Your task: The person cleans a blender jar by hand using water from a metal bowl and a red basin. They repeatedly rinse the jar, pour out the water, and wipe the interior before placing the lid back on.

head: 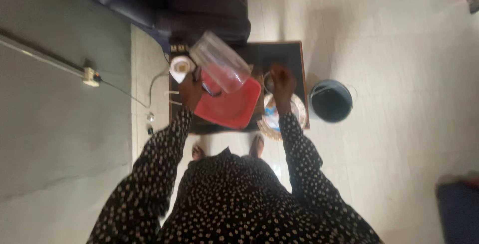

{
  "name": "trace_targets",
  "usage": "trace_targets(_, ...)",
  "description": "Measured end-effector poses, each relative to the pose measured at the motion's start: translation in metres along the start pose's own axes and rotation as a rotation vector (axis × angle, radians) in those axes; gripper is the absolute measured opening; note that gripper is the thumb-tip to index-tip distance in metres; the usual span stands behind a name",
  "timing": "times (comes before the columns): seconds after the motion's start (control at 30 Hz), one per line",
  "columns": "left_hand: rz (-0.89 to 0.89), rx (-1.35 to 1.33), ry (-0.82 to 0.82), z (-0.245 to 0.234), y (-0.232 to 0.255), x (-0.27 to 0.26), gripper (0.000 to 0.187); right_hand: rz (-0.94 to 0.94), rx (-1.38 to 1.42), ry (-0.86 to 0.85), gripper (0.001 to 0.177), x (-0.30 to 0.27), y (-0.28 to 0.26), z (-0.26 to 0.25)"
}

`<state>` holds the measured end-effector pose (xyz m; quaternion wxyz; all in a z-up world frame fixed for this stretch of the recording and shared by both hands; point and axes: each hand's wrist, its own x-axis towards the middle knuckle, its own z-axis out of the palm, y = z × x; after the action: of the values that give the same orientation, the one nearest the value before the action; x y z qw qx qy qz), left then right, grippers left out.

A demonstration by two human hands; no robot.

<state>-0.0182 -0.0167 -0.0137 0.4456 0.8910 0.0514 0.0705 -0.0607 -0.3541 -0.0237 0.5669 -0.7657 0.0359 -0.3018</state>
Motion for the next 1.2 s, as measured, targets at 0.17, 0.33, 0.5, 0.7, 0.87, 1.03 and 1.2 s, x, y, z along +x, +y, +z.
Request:
trace_targets(0.17, 0.217, 0.094, 0.055, -0.015, 0.041, 0.021, 0.024, -0.016, 0.266, -0.252, 0.038, 0.027, -0.091, 0.046)
trace_targets(0.33, 0.353, 0.139, -0.031, -0.037, 0.071, 0.018, 0.023, -0.129, 0.010, -0.365, 0.092, 0.026, -0.147, 0.084)
trace_targets(0.5, 0.476, 0.056, -0.103, -0.045, 0.055, 0.007, 0.026, 0.063, 0.092, -0.389, 0.102, 0.006, -0.157, 0.083)
trace_targets(0.7, 0.051, -0.669, -0.403, -0.028, 0.033, 0.015, 0.016, 0.002, 0.112, -0.353, 0.106, -0.006, -0.162, 0.092)
trace_targets(0.87, 0.137, -0.732, -0.505, -0.047, 0.019, 0.013, 0.008, -0.047, 0.127, -0.429, 0.113, -0.021, -0.174, 0.093)
trace_targets(1.03, 0.202, -0.295, -0.183, -0.048, 0.038, 0.003, 0.031, 0.009, 0.217, -0.461, 0.093, -0.023, -0.175, 0.092)
trace_targets(1.2, 0.330, -0.168, 0.149, -0.042, 0.066, -0.020, 0.026, -0.041, 0.191, -0.461, 0.082, -0.008, -0.165, 0.094)
